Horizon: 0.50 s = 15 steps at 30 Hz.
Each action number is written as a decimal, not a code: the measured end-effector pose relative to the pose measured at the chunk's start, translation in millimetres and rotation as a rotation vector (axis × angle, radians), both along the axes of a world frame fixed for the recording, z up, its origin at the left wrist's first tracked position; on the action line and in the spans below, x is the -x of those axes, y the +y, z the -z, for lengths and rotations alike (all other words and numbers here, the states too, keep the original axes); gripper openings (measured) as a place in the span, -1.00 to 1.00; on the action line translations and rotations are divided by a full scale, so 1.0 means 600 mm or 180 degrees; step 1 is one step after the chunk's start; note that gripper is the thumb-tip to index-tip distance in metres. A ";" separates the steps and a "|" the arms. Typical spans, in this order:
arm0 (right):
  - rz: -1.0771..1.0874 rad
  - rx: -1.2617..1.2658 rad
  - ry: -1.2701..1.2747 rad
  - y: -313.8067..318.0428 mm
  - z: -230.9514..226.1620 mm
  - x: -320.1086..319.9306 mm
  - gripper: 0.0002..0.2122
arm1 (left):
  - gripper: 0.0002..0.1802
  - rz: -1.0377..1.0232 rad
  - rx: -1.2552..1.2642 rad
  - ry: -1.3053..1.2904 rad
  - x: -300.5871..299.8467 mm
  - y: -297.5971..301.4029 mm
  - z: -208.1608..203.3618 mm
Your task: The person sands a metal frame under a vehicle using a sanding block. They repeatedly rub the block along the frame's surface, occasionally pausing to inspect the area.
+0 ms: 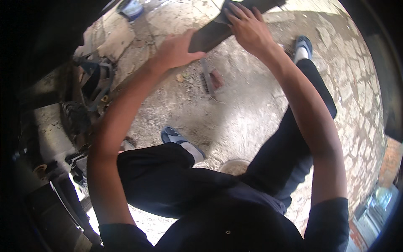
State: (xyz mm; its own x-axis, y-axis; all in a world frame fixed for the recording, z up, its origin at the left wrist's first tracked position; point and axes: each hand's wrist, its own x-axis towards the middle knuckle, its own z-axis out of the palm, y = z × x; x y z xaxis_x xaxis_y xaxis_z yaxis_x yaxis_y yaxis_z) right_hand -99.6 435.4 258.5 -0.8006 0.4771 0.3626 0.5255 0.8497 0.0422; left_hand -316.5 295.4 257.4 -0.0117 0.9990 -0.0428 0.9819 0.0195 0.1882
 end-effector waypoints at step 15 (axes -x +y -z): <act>0.0009 0.0058 0.0219 -0.007 0.004 0.011 -0.53 | -0.10 0.0099 -0.0057 0.0112 0.001 -0.005 -0.007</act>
